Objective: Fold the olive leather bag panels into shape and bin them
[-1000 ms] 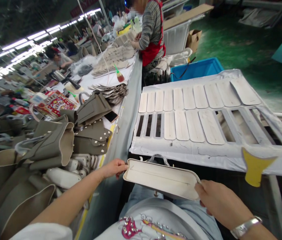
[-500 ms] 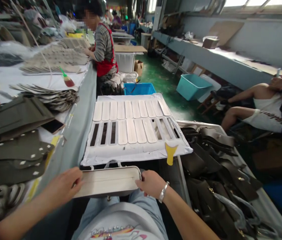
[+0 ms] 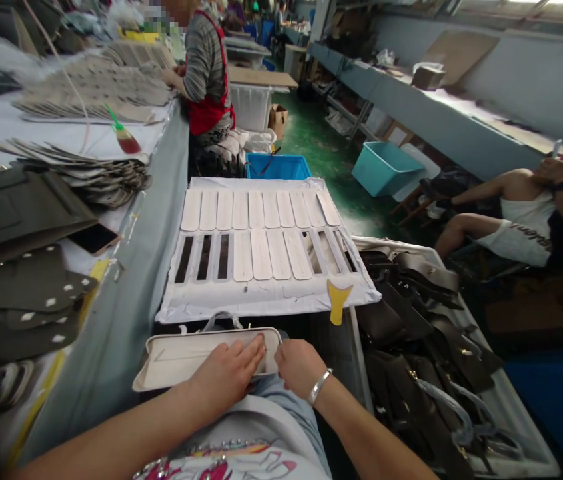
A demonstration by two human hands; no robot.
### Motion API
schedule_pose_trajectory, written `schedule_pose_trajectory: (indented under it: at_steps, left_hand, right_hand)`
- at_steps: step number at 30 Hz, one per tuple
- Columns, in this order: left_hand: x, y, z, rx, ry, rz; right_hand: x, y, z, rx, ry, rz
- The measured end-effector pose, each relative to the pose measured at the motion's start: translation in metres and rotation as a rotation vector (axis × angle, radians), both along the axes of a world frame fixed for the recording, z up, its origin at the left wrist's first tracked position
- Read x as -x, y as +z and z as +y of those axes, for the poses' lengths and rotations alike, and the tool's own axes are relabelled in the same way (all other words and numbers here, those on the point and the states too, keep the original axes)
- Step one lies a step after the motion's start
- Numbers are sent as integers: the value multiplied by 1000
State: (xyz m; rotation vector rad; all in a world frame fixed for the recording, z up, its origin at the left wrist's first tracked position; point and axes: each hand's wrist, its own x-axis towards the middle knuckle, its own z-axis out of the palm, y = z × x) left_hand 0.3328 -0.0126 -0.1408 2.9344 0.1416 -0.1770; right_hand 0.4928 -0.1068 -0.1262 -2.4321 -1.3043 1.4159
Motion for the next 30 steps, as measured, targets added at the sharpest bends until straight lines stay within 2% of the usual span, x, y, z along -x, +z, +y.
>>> schedule_pose_trajectory:
  at_steps: [7, 9, 12, 15, 19, 22, 25, 30]
  left_hand:
    - [2, -1, 3, 13, -9, -3]
    - [3, -1, 4, 33, -8, -9]
    - [2, 2, 5, 71, -2, 30]
    - [0, 5, 6, 93, -2, 65]
    - [0, 1, 6, 87, 10, 36]
    - [3, -3, 6, 72, 12, 5]
    - [4, -3, 7, 67, 8, 23]
    - [-2, 4, 8, 71, 9, 68]
  right_hand:
    - [-3, -3, 2, 45, -221, 175]
    - [-11, -5, -1, 70, -334, 343]
    - [-25, -12, -7, 36, -518, 713]
    - [-35, -24, -12, -32, -529, 872]
    - [-40, -36, -7, -2, -509, 886]
    - [-39, -38, 0, 60, -516, 864]
    - [-35, -35, 9, 108, -504, 754]
    - [-33, -23, 21, 119, -441, 575]
